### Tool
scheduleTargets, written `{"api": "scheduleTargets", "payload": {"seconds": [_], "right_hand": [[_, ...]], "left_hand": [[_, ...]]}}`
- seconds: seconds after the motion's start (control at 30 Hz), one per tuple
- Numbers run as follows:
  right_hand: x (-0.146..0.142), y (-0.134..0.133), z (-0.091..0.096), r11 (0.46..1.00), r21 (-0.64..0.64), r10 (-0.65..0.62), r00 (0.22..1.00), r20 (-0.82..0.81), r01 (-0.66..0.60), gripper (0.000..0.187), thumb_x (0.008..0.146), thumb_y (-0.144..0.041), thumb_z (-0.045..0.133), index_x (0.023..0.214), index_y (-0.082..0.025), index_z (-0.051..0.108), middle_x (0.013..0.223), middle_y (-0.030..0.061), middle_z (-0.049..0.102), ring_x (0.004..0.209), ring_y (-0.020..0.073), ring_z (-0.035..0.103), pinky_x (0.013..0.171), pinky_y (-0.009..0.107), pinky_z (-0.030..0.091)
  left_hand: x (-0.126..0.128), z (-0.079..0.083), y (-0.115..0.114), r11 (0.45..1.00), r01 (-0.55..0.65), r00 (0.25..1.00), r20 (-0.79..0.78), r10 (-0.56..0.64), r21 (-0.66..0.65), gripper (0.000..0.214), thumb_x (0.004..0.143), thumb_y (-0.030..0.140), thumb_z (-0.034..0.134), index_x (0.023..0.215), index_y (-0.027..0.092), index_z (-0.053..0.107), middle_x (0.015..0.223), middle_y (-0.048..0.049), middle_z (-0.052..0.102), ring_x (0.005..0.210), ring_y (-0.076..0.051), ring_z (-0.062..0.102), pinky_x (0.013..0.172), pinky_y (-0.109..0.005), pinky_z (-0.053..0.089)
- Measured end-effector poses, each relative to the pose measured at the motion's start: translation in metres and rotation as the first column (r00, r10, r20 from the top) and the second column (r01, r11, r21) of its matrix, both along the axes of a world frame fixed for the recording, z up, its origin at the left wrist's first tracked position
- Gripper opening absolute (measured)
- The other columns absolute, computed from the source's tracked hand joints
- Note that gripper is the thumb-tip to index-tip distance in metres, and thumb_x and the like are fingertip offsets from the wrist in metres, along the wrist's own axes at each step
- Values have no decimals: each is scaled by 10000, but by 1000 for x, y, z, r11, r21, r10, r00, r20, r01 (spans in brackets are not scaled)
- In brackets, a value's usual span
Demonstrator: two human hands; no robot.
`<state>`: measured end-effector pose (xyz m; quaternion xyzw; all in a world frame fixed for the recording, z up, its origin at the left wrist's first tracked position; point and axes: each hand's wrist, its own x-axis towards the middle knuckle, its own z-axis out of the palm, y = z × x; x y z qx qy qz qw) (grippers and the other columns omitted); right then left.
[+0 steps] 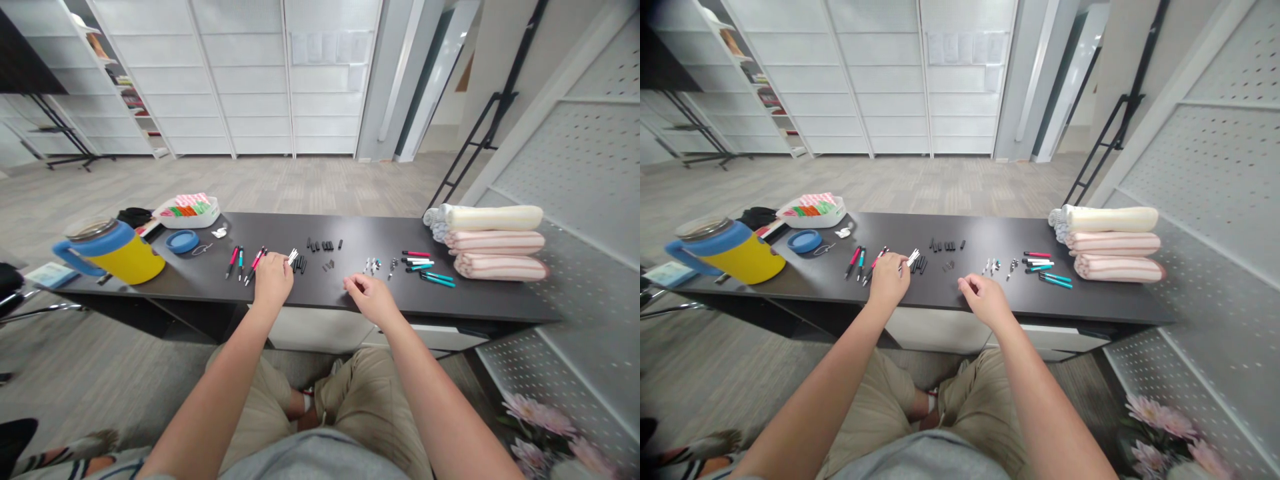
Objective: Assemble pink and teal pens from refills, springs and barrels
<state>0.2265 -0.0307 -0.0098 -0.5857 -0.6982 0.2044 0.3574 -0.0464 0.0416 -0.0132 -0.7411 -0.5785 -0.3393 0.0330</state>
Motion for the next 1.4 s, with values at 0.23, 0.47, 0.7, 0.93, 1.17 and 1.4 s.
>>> {"api": "scheduleTargets", "payload": {"seconds": [0.23,0.47,0.7,0.93,1.17,1.4], "right_hand": [[1,0,0,1000,0,6,1000,5,-6,390,1016,-497,516,781,-224,666,625,-23,609,605,155,532,602,278,340],[-1,-1,-1,1000,23,1,1000,1,-1,400,1014,-504,513,761,-227,649,629,-12,608,616,166,534,609,283,352],[38,-13,3,947,139,-281,957,-74,289,439,1026,-540,475,859,-205,705,721,38,671,665,198,572,653,296,396],[145,-39,-1,715,321,-698,607,379,622,361,974,-373,549,1207,-154,719,1151,208,650,937,312,636,777,399,460],[187,-44,-13,766,223,-613,583,532,602,269,954,-368,603,1107,-206,753,1175,158,611,930,286,649,742,381,493],[195,-42,-17,829,223,-535,609,585,513,228,967,-336,588,1032,-179,740,1087,149,627,901,280,651,767,384,511]], "left_hand": [[-8,0,2,998,-21,999,-46,18,-55,225,966,312,561,1045,181,726,1102,-141,691,1092,-318,612,1035,-468,461],[-1,3,-2,997,-35,996,-88,28,-76,290,961,419,615,1127,213,735,1166,-153,671,1124,-342,599,1017,-486,465],[-2,5,-1,994,-31,997,-74,24,-101,265,986,366,550,1104,195,714,1131,-150,687,1109,-333,611,1005,-472,470],[-3,4,-1,995,-36,999,-40,33,-88,207,978,297,536,1071,192,688,1123,-140,688,1113,-320,613,1019,-462,470],[-4,4,-1,995,-33,999,-32,30,-92,203,962,229,519,1071,193,687,1130,-135,687,1118,-320,612,1019,-470,472],[-7,-3,5,996,-45,999,-15,44,-72,197,938,199,516,997,174,702,1086,-150,685,1080,-319,616,1014,-472,477]]}}
